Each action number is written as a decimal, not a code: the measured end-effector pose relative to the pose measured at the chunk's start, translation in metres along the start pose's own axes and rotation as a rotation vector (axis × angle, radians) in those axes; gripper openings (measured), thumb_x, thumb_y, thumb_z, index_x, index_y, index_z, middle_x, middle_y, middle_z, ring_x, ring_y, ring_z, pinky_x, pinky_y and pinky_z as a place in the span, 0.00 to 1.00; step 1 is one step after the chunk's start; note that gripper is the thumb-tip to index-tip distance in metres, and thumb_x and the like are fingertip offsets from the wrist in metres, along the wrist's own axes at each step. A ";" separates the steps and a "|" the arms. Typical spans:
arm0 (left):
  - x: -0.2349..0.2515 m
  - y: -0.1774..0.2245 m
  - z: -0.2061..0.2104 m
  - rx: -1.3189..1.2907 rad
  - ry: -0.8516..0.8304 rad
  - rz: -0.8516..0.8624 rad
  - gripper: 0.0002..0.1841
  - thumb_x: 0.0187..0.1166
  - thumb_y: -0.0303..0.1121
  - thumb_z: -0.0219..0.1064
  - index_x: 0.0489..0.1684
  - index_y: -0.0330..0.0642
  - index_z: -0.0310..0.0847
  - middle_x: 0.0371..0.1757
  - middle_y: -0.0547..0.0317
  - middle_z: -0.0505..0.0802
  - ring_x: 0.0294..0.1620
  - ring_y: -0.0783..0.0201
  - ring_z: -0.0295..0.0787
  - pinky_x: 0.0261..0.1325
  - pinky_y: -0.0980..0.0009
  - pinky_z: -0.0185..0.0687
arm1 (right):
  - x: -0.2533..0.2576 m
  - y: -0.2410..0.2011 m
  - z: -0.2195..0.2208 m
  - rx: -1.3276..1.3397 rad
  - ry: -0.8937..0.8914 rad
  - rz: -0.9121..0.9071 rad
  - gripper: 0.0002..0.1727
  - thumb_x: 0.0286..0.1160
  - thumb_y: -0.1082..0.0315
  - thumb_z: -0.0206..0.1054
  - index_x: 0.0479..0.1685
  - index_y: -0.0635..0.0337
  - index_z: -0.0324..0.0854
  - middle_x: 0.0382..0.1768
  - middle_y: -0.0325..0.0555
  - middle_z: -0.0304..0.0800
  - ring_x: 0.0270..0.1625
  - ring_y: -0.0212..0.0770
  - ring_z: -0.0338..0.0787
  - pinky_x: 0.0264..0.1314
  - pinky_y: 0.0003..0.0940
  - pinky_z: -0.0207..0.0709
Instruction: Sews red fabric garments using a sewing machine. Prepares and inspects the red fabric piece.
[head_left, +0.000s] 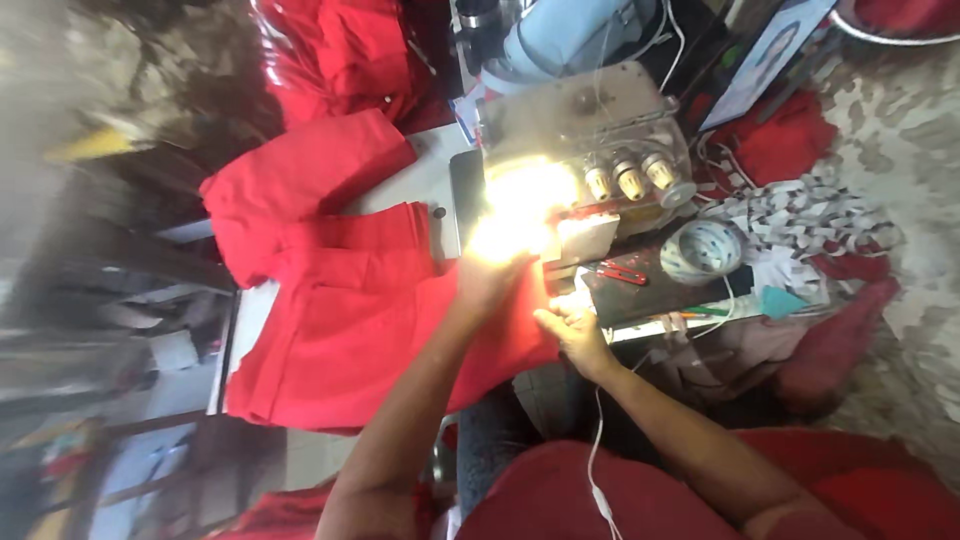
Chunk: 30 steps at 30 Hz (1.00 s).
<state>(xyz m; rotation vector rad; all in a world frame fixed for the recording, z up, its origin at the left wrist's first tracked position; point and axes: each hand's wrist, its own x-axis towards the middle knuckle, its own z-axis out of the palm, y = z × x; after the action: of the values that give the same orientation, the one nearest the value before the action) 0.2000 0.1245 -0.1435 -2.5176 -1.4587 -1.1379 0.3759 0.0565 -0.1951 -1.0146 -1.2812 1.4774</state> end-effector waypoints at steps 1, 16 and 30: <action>-0.001 -0.001 0.001 0.022 0.005 0.007 0.08 0.80 0.31 0.70 0.35 0.39 0.94 0.37 0.46 0.95 0.46 0.48 0.92 0.52 0.54 0.82 | 0.001 0.003 -0.001 0.000 0.009 0.000 0.07 0.81 0.73 0.67 0.33 0.63 0.82 0.24 0.38 0.84 0.27 0.27 0.82 0.33 0.24 0.78; -0.032 0.066 -0.004 0.353 -0.119 -0.165 0.15 0.78 0.20 0.64 0.60 0.34 0.89 0.59 0.41 0.92 0.59 0.43 0.91 0.61 0.47 0.82 | -0.007 0.002 0.002 0.037 -0.069 0.135 0.08 0.82 0.73 0.65 0.39 0.66 0.89 0.34 0.39 0.94 0.39 0.25 0.91 0.49 0.23 0.86; -0.029 0.056 -0.008 0.173 -0.128 -0.309 0.12 0.87 0.27 0.59 0.55 0.29 0.85 0.56 0.35 0.89 0.61 0.38 0.86 0.65 0.48 0.81 | 0.000 -0.006 0.018 0.103 0.101 0.075 0.08 0.80 0.74 0.67 0.30 0.63 0.85 0.24 0.39 0.87 0.27 0.28 0.85 0.35 0.24 0.82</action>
<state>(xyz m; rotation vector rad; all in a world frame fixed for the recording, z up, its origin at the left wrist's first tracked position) 0.2292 0.0679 -0.1364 -2.3441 -1.9390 -0.8447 0.3592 0.0521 -0.1871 -1.0650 -1.0949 1.5130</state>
